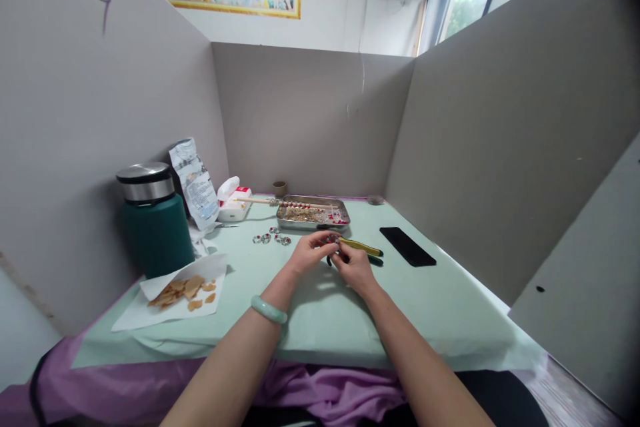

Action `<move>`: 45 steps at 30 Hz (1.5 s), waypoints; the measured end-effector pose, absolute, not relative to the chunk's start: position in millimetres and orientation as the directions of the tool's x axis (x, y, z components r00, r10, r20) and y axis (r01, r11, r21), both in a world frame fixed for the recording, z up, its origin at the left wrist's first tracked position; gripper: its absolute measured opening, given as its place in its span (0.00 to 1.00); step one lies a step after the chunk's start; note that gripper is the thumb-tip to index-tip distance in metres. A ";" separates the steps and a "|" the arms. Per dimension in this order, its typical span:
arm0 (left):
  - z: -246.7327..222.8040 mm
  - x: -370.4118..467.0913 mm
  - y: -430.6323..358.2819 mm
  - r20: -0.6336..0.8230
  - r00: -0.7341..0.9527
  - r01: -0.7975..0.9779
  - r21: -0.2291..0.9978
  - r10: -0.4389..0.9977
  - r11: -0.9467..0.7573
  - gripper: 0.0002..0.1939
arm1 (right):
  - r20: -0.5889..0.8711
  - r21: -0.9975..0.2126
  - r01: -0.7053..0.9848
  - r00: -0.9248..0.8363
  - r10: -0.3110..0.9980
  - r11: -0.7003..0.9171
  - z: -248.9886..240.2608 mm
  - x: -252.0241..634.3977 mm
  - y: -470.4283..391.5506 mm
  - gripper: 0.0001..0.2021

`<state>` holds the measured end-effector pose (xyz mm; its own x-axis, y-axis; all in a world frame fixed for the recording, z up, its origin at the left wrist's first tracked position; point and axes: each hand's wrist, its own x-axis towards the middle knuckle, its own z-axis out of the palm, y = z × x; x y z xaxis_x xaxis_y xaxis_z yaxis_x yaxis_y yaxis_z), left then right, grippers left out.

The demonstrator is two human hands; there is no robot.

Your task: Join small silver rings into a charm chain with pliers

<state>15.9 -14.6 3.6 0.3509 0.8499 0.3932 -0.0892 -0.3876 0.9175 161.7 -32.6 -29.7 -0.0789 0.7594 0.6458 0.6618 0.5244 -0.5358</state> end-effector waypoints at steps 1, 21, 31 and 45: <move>3.9 16.2 -14.8 0.399 0.336 -0.078 0.915 0.853 -0.396 0.17 | 0.653 -0.525 0.670 -0.079 0.754 0.525 -29.8 161.4 -32.8 0.11; 10.3 18.3 -19.6 0.380 0.269 -0.120 0.925 0.885 -0.361 0.18 | 0.702 -0.479 0.639 -0.133 0.700 0.602 -25.8 162.3 -33.3 0.10; 8.4 17.8 -18.4 0.359 0.307 -0.131 0.933 0.881 -0.335 0.20 | 0.604 -0.626 0.532 -0.133 0.786 0.570 -24.7 158.1 -35.4 0.13; 6.1 17.3 -19.1 0.348 0.339 -0.192 0.935 0.874 -0.298 0.20 | 0.594 -0.625 0.537 -0.143 0.791 0.567 -25.2 159.5 -37.1 0.14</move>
